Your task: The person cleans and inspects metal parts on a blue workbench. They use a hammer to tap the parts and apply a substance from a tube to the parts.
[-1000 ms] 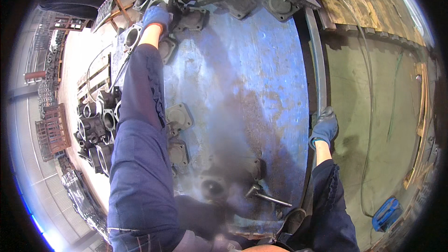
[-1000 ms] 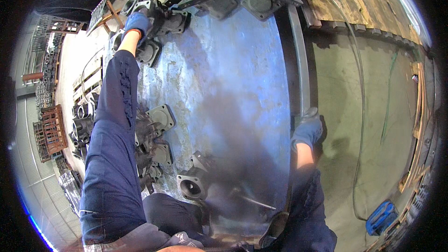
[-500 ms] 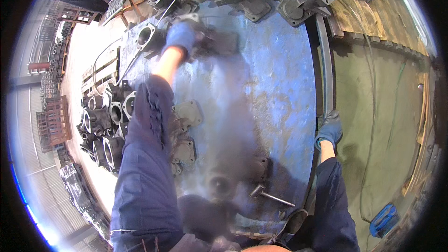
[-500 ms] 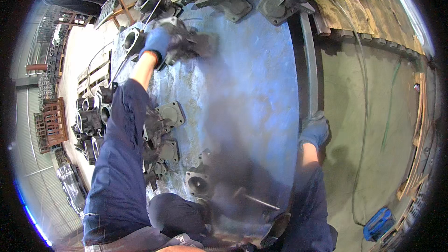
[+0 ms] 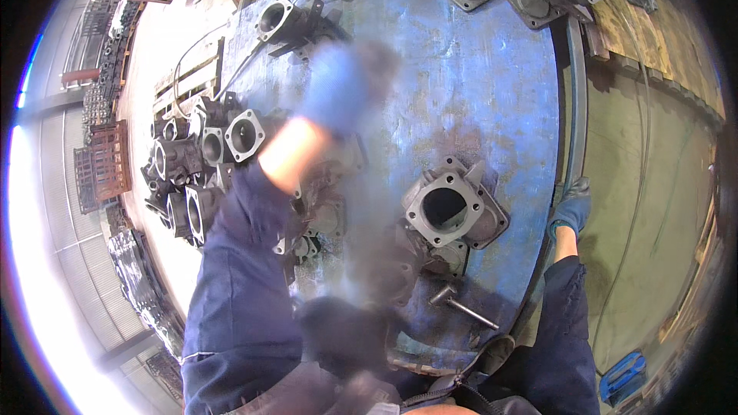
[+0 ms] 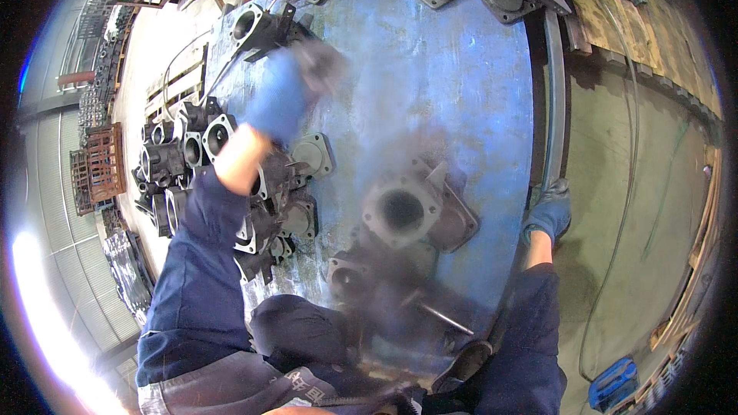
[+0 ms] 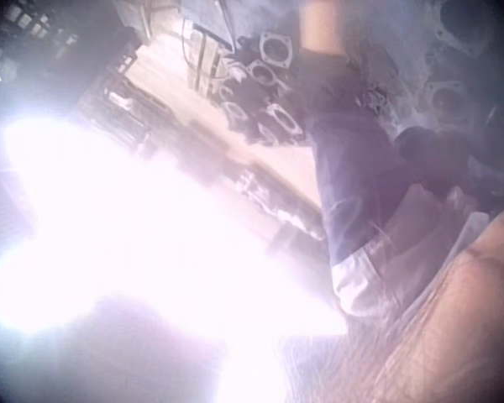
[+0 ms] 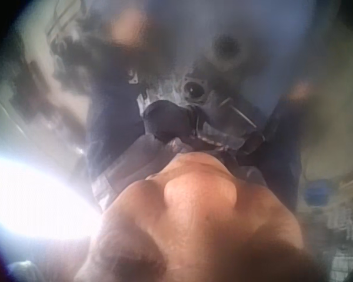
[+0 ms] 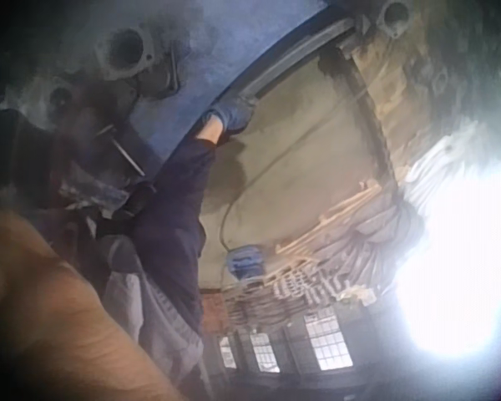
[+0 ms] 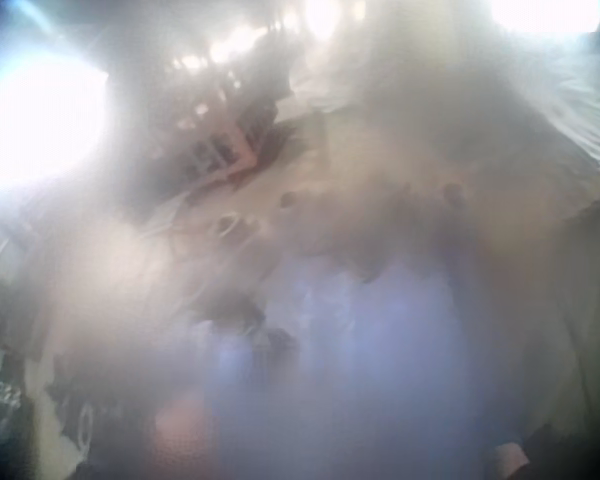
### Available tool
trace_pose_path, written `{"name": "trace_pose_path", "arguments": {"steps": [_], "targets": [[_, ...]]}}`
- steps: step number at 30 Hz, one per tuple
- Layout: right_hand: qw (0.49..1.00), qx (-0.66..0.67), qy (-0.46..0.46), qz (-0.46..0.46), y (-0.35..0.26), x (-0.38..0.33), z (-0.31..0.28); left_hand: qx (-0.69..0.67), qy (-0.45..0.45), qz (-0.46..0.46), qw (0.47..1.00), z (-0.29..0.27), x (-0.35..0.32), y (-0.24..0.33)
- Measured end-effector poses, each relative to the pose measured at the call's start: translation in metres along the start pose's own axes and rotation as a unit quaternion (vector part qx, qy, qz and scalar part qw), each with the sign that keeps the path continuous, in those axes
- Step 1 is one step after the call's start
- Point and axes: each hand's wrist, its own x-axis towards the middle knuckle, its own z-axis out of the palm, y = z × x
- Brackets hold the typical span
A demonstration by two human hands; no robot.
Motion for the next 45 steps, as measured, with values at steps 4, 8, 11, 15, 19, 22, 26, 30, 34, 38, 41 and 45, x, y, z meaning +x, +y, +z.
{"name": "trace_pose_path", "arguments": {"steps": [4, 8, 11, 15, 19, 22, 26, 30, 34, 38, 41, 45], "targets": [[0.997, -0.042, 0.059, -0.040, 0.003, 0.002, 0.003, 0.254, 0.019, -0.304, 0.918, -0.046, 0.069, -0.145], [0.999, 0.005, 0.030, -0.031, -0.001, -0.004, 0.001, 0.276, -0.061, -0.282, 0.917, -0.044, 0.079, -0.217], [0.997, 0.053, 0.041, -0.048, -0.006, -0.009, 0.000, 0.307, -0.046, -0.254, 0.916, -0.039, 0.076, -0.217], [0.999, -0.006, 0.045, -0.021, -0.012, -0.007, -0.004, 0.292, -0.053, -0.183, 0.937, -0.046, 0.056, -0.208], [0.993, -0.112, 0.033, -0.015, -0.015, -0.006, -0.011, 0.009, -0.039, -0.276, 0.960, -0.032, 0.008, -0.210], [0.994, -0.104, 0.025, -0.009, -0.020, -0.006, -0.013, 0.297, -0.124, -0.152, 0.934, -0.021, -0.016, -0.200], [0.996, -0.089, 0.022, 0.016, -0.024, -0.006, -0.014, 0.086, -0.099, -0.102, 0.986, -0.021, -0.035, -0.167], [0.992, -0.123, 0.033, -0.006, -0.023, -0.006, -0.013, 0.120, -0.104, 0.020, 0.987, -0.013, -0.022, -0.133], [0.993, -0.111, 0.039, 0.001, -0.023, -0.008, -0.015, 0.236, -0.149, 0.131, 0.951, -0.018, -0.006, -0.093], [0.996, -0.084, 0.008, 0.019, -0.026, -0.011, -0.018, 0.188, -0.190, 0.244, 0.932, -0.023, -0.050, -0.035], [0.996, -0.086, 0.022, -0.001, -0.026, -0.013, -0.017, 0.326, -0.238, 0.304, 0.863, -0.015, -0.094, 0.004], [0.994, -0.105, 0.019, 0.013, -0.021, -0.010, -0.012, 0.372, -0.490, 0.254, 0.747, -0.023, -0.124, 0.034]]}}
